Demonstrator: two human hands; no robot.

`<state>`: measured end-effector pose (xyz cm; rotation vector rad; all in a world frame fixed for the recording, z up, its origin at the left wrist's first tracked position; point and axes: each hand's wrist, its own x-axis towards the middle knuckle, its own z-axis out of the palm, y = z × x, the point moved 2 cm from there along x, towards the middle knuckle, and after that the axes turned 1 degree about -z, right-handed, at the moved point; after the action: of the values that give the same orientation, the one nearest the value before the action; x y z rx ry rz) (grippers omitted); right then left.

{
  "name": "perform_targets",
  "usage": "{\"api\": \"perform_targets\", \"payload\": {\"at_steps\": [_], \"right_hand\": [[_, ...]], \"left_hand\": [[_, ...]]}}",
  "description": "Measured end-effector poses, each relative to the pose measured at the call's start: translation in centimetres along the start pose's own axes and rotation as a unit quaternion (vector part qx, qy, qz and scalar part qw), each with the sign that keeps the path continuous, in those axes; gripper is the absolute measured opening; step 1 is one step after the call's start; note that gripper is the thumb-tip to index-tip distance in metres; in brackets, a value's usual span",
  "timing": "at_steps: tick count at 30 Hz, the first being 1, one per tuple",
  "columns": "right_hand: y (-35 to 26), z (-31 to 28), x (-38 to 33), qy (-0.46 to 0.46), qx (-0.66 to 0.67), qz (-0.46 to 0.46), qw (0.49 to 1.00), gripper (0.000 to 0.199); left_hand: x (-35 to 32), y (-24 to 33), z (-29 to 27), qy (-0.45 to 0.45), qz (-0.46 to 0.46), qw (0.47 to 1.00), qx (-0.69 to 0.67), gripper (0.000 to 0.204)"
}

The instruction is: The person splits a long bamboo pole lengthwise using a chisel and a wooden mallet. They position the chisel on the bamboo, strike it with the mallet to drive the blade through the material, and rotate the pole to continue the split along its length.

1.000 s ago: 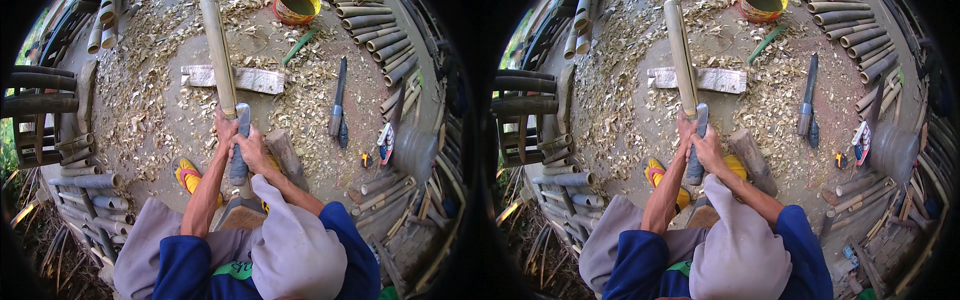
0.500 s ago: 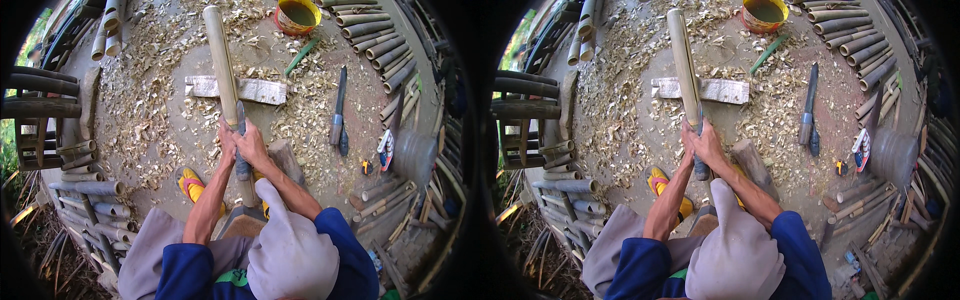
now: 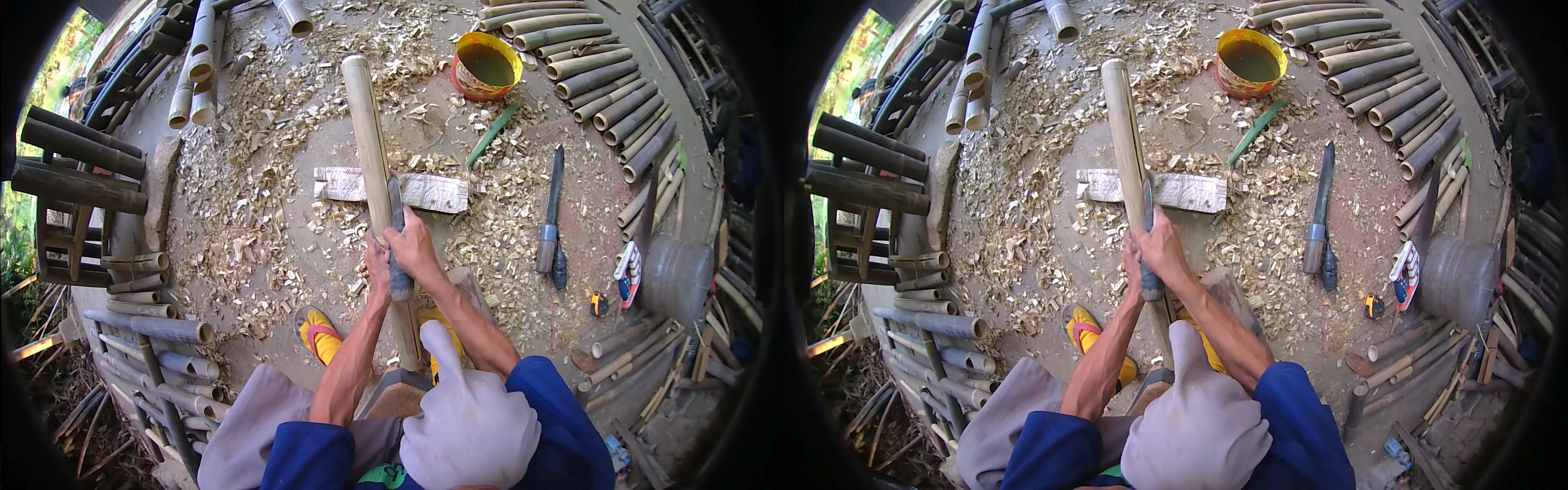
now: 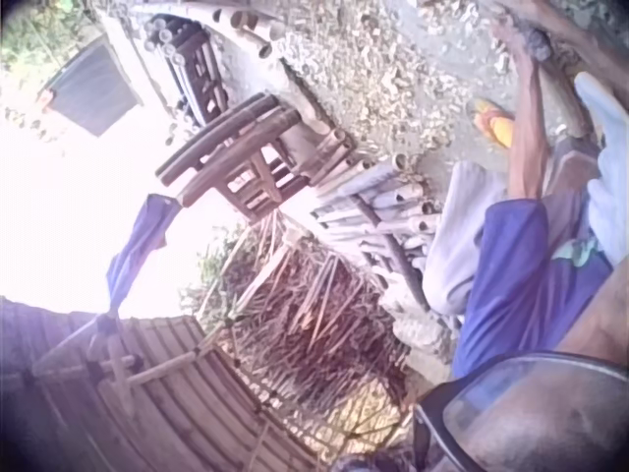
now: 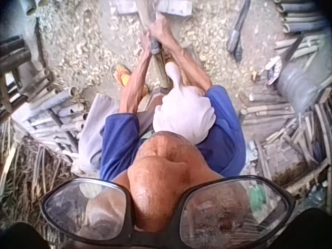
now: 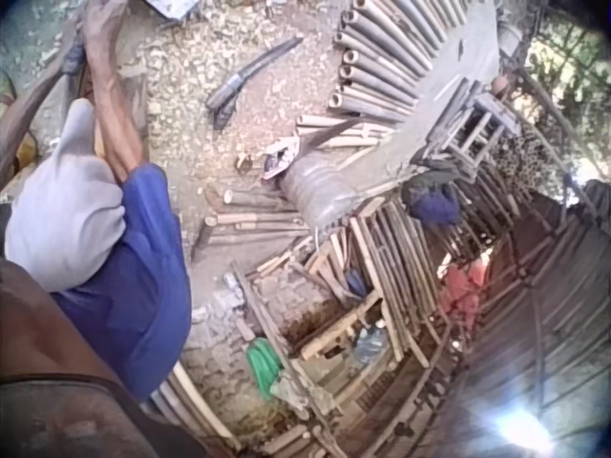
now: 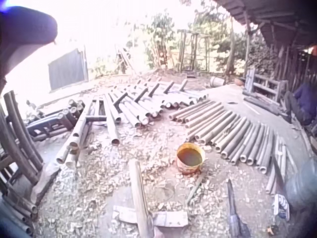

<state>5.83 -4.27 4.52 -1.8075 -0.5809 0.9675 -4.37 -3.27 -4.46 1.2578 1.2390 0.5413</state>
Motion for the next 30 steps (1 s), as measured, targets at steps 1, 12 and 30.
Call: {"api": "perform_targets", "payload": {"at_steps": [1, 12, 30], "right_hand": [[-0.7, 0.2, -0.2, 0.005, -0.001, -0.012, 1.0, 0.032], [-1.4, 1.6, 6.4, -0.014, 0.04, 0.026, 0.999, 0.025], [-4.2, 2.5, 13.0, -0.031, 0.143, 0.002, 0.989, 0.018]], "left_hand": [[0.3, -0.4, -0.4, 0.006, -0.006, 1.0, -0.016, 0.026], [0.0, 1.5, -0.2, 0.022, 0.095, 0.994, 0.058, 0.067], [-0.2, 1.9, -0.3, 0.025, -0.003, 0.992, 0.127, 0.064]]}}
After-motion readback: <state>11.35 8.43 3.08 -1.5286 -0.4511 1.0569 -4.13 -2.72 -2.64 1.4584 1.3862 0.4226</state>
